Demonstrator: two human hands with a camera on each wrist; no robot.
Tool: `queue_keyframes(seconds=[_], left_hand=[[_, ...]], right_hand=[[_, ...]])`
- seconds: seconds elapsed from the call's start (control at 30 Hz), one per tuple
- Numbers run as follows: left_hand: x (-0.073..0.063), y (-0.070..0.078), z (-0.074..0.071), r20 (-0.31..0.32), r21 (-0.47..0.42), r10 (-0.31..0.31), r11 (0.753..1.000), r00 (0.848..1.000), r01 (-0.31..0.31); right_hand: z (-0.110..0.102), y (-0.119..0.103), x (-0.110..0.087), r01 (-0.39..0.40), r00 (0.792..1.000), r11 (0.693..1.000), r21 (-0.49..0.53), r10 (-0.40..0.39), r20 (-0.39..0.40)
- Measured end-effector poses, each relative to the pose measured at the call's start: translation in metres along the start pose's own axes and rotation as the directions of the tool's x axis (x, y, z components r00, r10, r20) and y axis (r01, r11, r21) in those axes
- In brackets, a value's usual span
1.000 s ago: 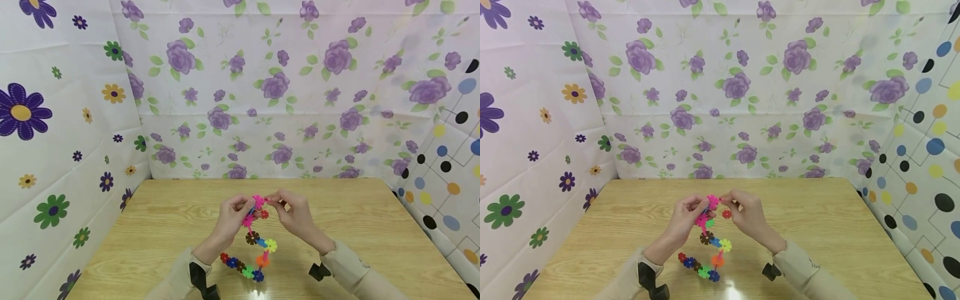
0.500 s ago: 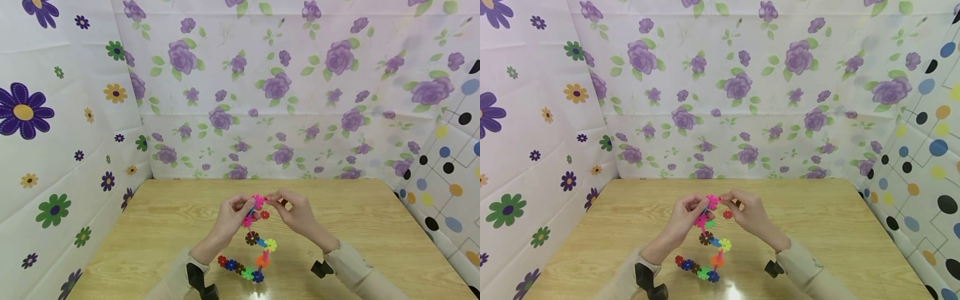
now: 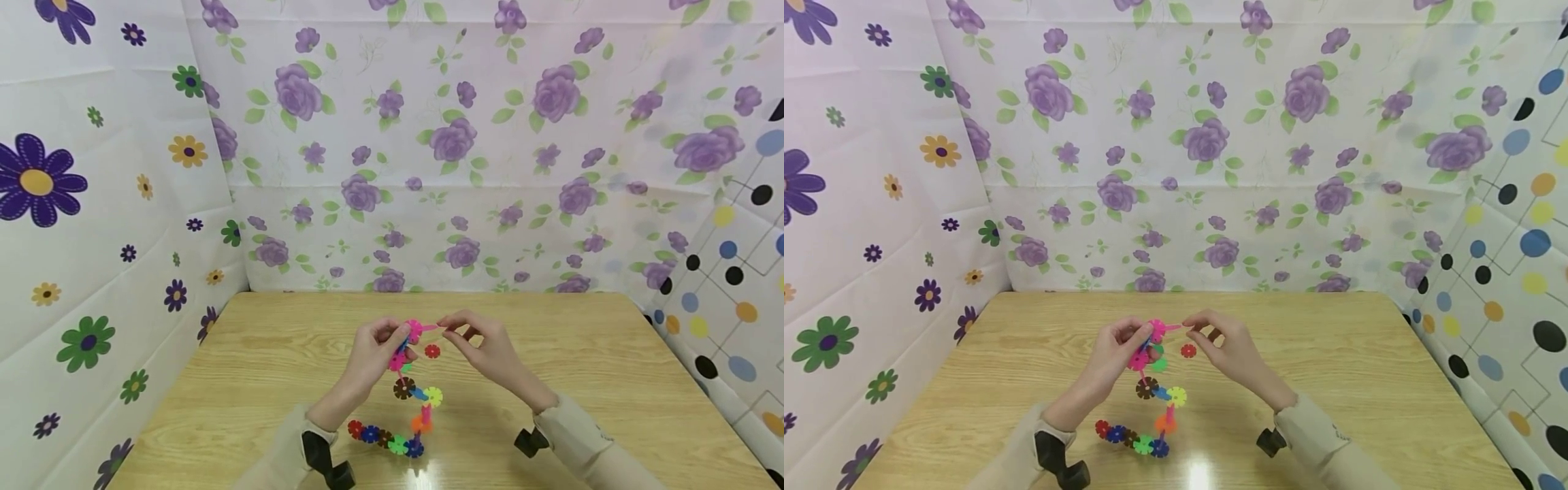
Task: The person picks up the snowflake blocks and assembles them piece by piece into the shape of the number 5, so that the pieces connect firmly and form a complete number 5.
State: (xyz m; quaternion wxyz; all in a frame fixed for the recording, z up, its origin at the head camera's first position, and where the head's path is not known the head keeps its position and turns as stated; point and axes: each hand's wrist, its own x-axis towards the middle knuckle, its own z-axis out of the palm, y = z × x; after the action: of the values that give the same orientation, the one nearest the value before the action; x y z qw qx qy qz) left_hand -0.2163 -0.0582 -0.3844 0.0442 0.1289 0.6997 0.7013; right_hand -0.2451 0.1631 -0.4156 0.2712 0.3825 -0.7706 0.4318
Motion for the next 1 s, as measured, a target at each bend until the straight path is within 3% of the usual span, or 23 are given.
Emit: queue_keyframes(seconds=[0.17,0.3,0.6,0.83,1.0], left_hand=[[0.001,-0.001,-0.006,-0.020,0.000,0.001,1.000,1.000,-0.001],[0.002,-0.003,-0.011,-0.018,-0.003,-0.004,1.000,1.000,0.004],[0.004,-0.002,-0.019,-0.044,-0.008,-0.023,1.000,0.999,0.022],[0.006,-0.003,-0.023,-0.079,-0.008,-0.016,1.000,0.997,0.015],[0.008,-0.004,-0.025,-0.101,-0.001,-0.020,1.000,0.995,0.020]], right_hand=[[0.003,0.014,-0.005,-0.096,0.995,0.995,-0.019,0.096,0.027],[0.007,0.024,-0.008,-0.173,0.978,0.985,-0.010,0.173,0.115],[0.024,0.041,-0.011,-0.306,0.893,0.951,-0.042,0.302,0.335],[0.045,0.059,-0.016,-0.322,0.853,0.944,-0.075,0.324,0.409],[0.060,0.067,-0.021,-0.360,0.803,0.924,-0.129,0.377,0.460]])
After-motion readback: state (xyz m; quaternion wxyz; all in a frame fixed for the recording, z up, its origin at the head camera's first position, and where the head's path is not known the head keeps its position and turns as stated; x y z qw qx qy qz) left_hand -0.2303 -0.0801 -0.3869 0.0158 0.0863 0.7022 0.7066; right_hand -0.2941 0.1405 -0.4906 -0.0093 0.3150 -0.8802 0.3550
